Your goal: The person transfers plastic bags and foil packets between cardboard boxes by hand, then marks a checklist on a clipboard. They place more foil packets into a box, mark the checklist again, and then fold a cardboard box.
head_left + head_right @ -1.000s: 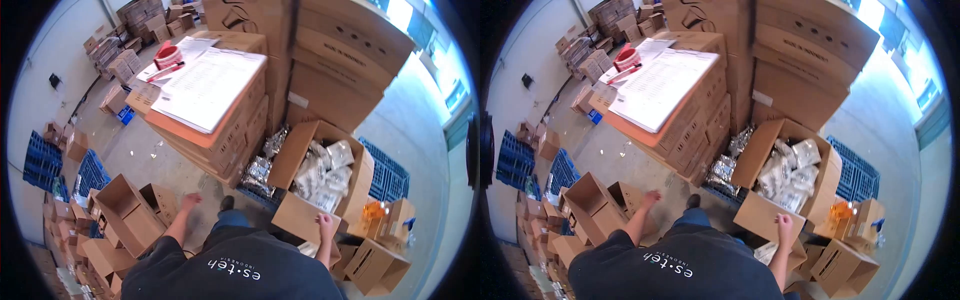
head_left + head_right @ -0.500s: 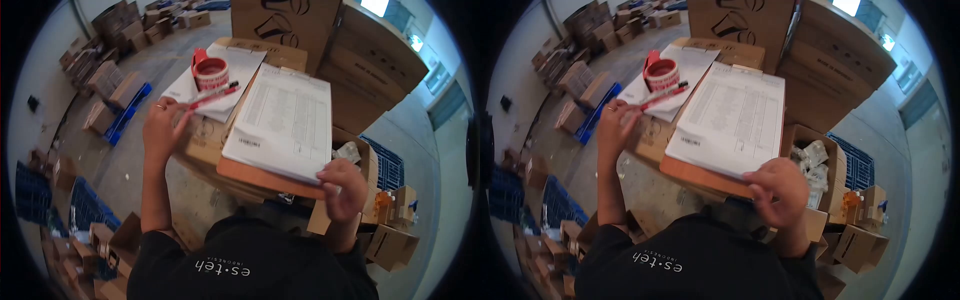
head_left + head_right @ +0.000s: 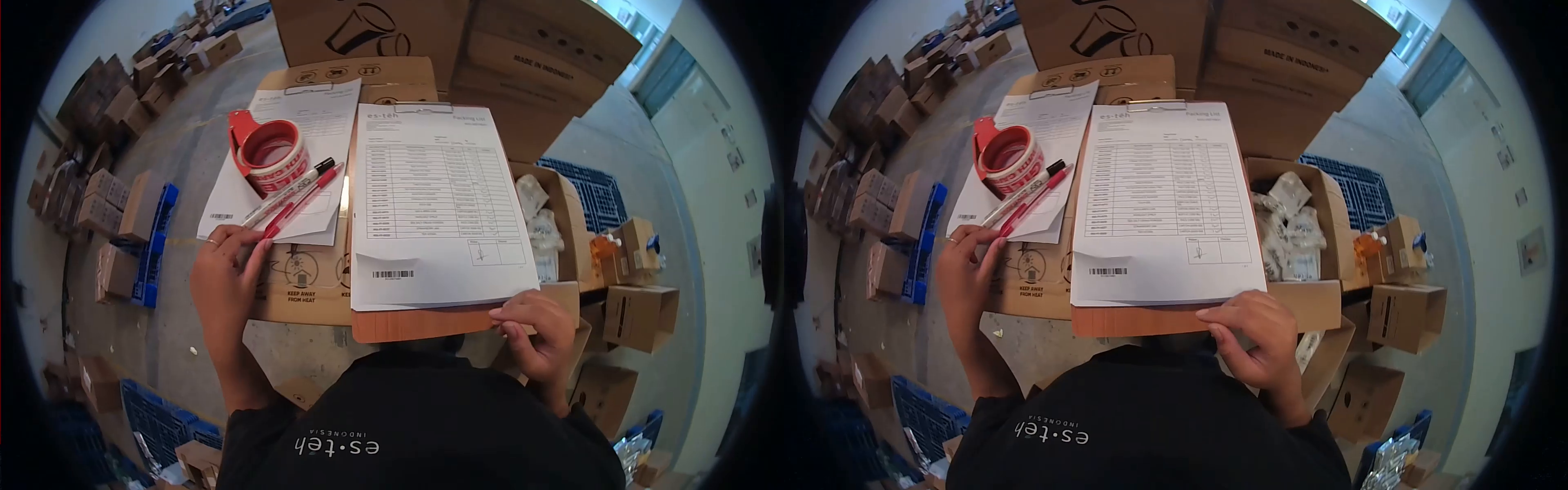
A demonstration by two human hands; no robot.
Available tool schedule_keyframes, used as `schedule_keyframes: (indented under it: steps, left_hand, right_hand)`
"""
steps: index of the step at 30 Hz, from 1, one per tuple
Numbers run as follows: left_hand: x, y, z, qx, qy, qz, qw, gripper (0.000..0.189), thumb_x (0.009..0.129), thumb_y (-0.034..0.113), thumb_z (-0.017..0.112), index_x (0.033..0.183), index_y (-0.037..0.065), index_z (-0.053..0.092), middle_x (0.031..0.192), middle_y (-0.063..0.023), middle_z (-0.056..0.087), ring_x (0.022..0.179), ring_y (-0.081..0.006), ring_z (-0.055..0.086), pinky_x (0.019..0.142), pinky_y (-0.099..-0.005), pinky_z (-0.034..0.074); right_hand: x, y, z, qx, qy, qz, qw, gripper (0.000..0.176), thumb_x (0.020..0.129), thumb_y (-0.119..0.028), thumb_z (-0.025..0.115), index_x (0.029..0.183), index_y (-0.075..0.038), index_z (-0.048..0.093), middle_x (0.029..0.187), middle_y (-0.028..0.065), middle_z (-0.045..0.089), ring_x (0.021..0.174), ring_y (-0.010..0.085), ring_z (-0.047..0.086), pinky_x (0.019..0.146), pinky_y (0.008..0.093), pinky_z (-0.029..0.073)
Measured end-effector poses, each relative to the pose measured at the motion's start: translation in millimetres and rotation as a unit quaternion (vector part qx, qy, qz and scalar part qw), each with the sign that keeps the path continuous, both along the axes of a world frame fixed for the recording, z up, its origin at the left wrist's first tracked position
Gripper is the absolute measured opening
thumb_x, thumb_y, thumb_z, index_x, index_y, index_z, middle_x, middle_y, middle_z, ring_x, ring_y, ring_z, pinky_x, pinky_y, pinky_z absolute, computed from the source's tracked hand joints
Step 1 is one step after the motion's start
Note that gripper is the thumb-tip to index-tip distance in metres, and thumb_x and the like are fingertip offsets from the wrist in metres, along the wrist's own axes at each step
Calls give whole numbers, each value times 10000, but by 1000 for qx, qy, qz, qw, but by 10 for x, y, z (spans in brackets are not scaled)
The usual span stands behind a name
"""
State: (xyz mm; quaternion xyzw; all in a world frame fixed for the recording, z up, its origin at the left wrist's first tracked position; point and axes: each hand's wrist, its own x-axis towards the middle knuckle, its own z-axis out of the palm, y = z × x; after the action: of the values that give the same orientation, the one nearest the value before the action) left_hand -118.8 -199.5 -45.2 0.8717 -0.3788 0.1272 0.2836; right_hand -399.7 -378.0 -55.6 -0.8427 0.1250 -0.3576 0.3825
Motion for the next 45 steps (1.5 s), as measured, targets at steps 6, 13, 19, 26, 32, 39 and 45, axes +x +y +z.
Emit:
schedule_keyframes:
  steps: [6,13,19,26,32,39,45]
  left_hand:
    - [-80,189,54,-113,-6,-30,993,82,720,61,669,781,12,642,752,-78,613,657,-184,577,586,-253,439]
    - [-358,494,79,-291,-106,-218,925,110,726,23,662,832,25,635,736,-66,607,722,-201,606,624,-270,476]
    - [-436,0,372,-190,43,-651,734,170,737,68,675,905,83,656,893,-54,581,851,-211,608,667,-261,520]
    - [-832,-391,185,-139,354,-669,639,407,601,194,806,945,51,642,927,-100,582,847,-206,591,650,-260,500]
    - [-732,-478,123,-339,169,-273,884,375,791,213,637,1110,37,549,988,-96,582,784,-133,548,634,-236,442]
    - [-711,-325,134,-74,228,-135,961,296,870,158,496,1128,21,548,884,-84,642,605,-84,504,531,-200,368]
    - [-741,-319,160,-135,289,-168,933,301,866,145,489,1123,5,554,912,-108,632,613,-83,510,528,-198,381]
  right_hand:
    - [244,-7,148,-76,-32,56,995,114,699,-46,623,810,-29,646,613,69,561,540,204,538,520,297,412]
    - [590,177,364,-10,168,147,975,479,719,-83,652,1177,-73,512,658,30,593,560,183,572,544,307,445]
    - [591,103,205,-133,24,149,980,332,715,-170,694,998,-70,552,609,19,557,512,187,551,474,291,433]
    - [517,-36,114,-231,-80,72,967,163,720,-188,666,779,-74,566,536,3,428,470,153,470,443,269,380]
    - [211,-301,117,-11,-54,-61,997,147,858,-174,492,847,-30,515,635,66,553,567,146,536,576,272,432]
    - [-48,-485,-93,132,-97,-112,980,224,933,-196,361,891,2,455,682,132,577,590,141,550,611,233,441]
    - [-132,-595,-146,152,-113,-137,972,199,917,-166,410,859,5,494,688,109,578,618,137,553,629,246,446]
